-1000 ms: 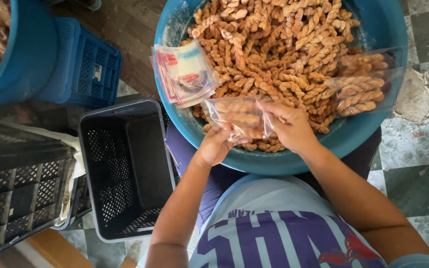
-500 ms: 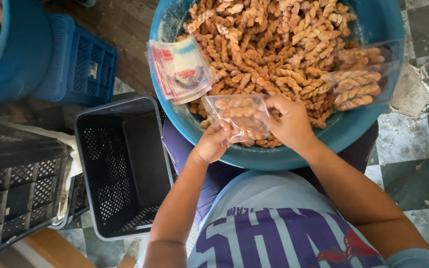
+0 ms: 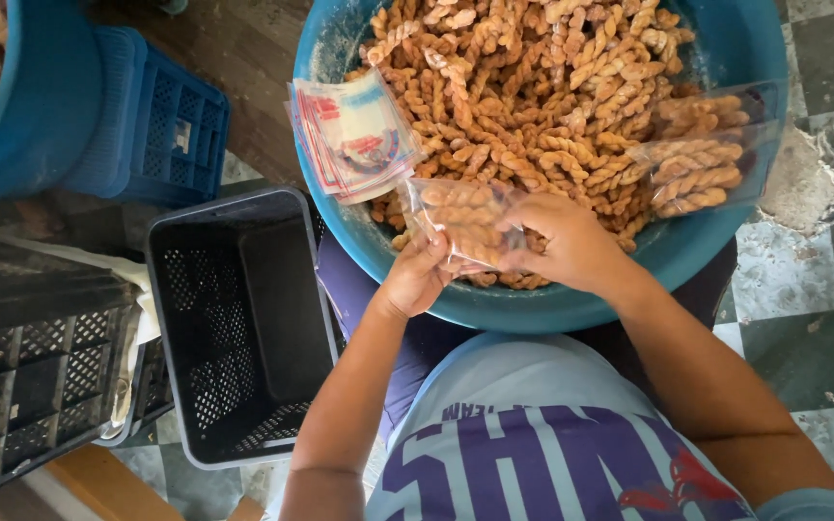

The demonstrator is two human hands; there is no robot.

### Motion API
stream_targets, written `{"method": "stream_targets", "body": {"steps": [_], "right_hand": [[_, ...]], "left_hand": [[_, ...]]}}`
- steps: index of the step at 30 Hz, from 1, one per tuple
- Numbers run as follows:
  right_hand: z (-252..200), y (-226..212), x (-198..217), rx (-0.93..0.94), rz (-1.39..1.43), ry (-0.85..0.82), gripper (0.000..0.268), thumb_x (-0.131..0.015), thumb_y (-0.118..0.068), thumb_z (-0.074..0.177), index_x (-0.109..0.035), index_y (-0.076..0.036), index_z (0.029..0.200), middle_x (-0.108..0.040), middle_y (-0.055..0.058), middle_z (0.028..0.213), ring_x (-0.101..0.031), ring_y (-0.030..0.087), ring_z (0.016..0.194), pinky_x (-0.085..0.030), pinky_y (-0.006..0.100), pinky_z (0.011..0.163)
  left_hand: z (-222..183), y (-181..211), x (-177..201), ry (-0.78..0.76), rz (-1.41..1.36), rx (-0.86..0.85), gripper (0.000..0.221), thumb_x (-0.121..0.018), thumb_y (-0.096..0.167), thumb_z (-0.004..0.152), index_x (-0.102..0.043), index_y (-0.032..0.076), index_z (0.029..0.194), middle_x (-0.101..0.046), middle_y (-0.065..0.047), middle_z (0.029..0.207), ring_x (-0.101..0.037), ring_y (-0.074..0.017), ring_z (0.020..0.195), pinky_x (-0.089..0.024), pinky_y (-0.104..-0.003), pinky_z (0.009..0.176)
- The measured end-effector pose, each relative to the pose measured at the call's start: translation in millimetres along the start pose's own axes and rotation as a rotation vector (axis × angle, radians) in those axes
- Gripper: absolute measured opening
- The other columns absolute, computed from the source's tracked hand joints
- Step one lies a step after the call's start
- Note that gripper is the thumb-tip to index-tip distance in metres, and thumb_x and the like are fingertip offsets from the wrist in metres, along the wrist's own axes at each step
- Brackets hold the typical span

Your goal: The person scoops twisted fried snacks from a large blue basin into small clear plastic bags. They fill each bag by hand, then set the filled bag aside and pick up a new empty bag to continue the process.

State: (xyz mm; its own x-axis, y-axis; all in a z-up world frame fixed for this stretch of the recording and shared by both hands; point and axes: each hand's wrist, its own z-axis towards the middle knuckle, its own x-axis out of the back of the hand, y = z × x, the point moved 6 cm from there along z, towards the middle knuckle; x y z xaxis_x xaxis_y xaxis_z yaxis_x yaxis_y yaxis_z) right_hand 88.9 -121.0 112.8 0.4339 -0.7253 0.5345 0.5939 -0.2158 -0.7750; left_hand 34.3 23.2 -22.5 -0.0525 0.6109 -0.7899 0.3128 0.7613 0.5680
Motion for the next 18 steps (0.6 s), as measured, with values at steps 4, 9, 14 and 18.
{"method": "stream_targets", "body": {"steps": [4,9,14,18], "right_hand": [[-12.8,29.0,-11.0,-0.078,0.027,0.046,0.011,-0.064,-0.013,0.086,-0.068,-0.007,0.095,-0.059,0.007,0.074,-0.057,0.025,0.064,-0.048,0.033,0.061],[-13.7,29.1,-17.5,-0.115,0.130,0.133,0.012,-0.064,-0.016,0.088,-0.064,-0.007,0.081,-0.059,0.007,0.071,-0.060,0.028,0.065,-0.049,0.032,0.058],[-12.1,24.4,-21.4,-0.133,0.092,0.144,0.009,-0.067,-0.007,0.083,-0.061,-0.011,0.077,-0.059,0.005,0.070,-0.061,0.026,0.069,-0.050,0.032,0.061],[5.3,1.4,-13.3,-0.165,0.105,0.180,0.014,-0.076,-0.011,0.074,-0.067,-0.011,0.084,-0.063,0.005,0.072,-0.063,0.022,0.068,-0.051,0.031,0.064]], "left_hand": [[-7.9,20.8,-31.3,-0.008,0.030,-0.010,0.024,-0.063,0.033,0.086,-0.051,0.012,0.085,-0.067,-0.010,0.086,-0.068,-0.0304,0.087,-0.054,-0.048,0.082],[-8.4,17.3,-31.0,-0.077,0.005,0.006,0.019,-0.066,0.025,0.085,-0.058,0.013,0.097,-0.068,-0.012,0.098,-0.067,-0.0301,0.091,-0.054,-0.045,0.083],[-4.2,4.3,-10.4,-0.104,0.031,0.002,0.030,-0.066,0.023,0.084,-0.057,0.011,0.111,-0.066,-0.015,0.105,-0.065,-0.0321,0.097,-0.052,-0.048,0.085],[0.0,-5.7,12.0,-0.078,-0.045,-0.048,0.029,-0.068,0.018,0.083,-0.059,0.006,0.107,-0.067,-0.019,0.099,-0.066,-0.0340,0.091,-0.054,-0.048,0.082]]}}
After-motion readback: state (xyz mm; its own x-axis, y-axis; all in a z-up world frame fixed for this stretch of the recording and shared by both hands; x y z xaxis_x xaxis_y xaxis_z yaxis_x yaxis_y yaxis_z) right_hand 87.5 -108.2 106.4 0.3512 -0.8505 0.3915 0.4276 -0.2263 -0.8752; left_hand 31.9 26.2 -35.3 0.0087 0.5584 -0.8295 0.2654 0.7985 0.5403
